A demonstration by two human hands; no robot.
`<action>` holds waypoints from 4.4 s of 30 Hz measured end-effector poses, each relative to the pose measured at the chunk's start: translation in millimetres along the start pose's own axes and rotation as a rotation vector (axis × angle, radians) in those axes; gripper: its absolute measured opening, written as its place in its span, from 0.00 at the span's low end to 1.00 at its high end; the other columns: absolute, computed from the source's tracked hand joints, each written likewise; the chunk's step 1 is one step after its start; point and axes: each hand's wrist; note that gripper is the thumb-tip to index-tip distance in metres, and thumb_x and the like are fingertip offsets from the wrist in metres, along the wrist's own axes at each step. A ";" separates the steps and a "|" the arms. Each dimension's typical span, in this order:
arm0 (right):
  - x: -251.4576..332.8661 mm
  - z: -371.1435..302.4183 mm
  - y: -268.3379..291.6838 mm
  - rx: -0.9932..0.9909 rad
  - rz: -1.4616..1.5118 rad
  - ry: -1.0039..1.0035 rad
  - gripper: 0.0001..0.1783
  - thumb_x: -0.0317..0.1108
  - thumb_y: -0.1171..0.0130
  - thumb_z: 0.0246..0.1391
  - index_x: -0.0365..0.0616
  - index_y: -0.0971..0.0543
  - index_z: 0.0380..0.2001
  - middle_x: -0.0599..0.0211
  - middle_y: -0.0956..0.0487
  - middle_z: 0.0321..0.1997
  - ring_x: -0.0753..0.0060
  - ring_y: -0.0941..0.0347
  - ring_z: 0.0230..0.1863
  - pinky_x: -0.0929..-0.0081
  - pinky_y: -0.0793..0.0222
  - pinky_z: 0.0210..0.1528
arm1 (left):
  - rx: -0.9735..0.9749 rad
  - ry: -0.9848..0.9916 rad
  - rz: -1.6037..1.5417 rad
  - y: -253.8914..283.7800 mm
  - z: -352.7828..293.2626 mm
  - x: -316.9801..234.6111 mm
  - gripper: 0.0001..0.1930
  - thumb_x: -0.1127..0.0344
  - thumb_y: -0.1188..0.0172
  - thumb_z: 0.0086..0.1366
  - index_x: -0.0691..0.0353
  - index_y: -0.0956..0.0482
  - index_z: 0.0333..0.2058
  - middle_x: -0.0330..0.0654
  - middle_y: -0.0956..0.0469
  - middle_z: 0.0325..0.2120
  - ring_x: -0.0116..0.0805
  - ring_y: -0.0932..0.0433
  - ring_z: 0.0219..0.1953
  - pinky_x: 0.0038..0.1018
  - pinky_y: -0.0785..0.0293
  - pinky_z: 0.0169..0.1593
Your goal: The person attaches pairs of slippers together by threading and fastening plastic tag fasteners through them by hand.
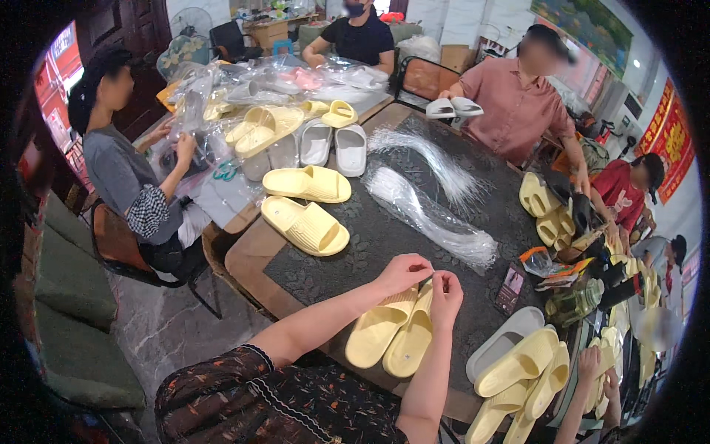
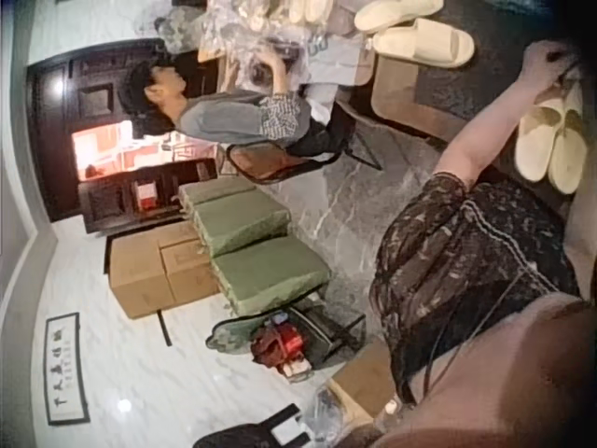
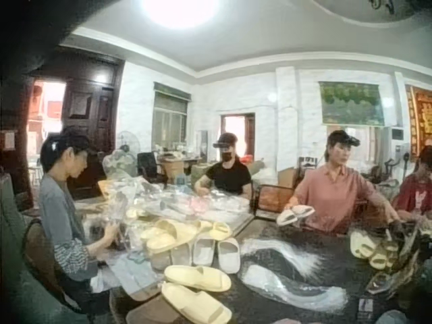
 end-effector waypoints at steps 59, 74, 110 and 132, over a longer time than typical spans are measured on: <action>14.8 -6.2 5.9 -0.115 -0.186 0.061 0.07 0.33 0.40 0.54 0.40 0.20 0.32 0.68 0.23 0.27 0.76 0.30 0.30 0.76 0.32 0.36 | -0.080 0.008 0.003 -0.6 2.1 14.2 0.08 0.68 0.36 0.58 0.64 0.19 0.35 0.39 0.24 0.34 0.25 0.25 0.34 0.22 0.28 0.37; 8.6 -3.7 5.9 -0.076 -0.254 0.170 0.07 0.32 0.40 0.53 0.40 0.20 0.33 0.69 0.24 0.26 0.77 0.31 0.30 0.77 0.33 0.36 | 0.052 -0.075 0.033 -0.1 4.5 20.1 0.08 0.67 0.36 0.58 0.65 0.19 0.34 0.41 0.23 0.37 0.28 0.23 0.36 0.23 0.27 0.40; 11.8 -5.0 4.0 -0.089 -0.227 0.124 0.05 0.31 0.39 0.52 0.42 0.20 0.30 0.65 0.21 0.29 0.69 0.29 0.34 0.72 0.30 0.38 | 0.083 -0.144 0.089 0.4 6.9 26.5 0.07 0.68 0.36 0.57 0.64 0.19 0.33 0.41 0.22 0.37 0.32 0.24 0.37 0.25 0.28 0.38; 4.6 -5.8 5.3 -0.128 -0.148 0.134 0.06 0.30 0.41 0.53 0.40 0.22 0.33 0.65 0.24 0.28 0.72 0.28 0.33 0.75 0.30 0.38 | -0.077 -0.183 0.129 -1.4 0.4 9.8 0.07 0.68 0.37 0.58 0.64 0.20 0.34 0.39 0.23 0.39 0.31 0.27 0.42 0.25 0.30 0.44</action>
Point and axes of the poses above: each hand's wrist, its own z-axis towards the middle knuckle, its own y-axis out of the back of the hand, x = y × z
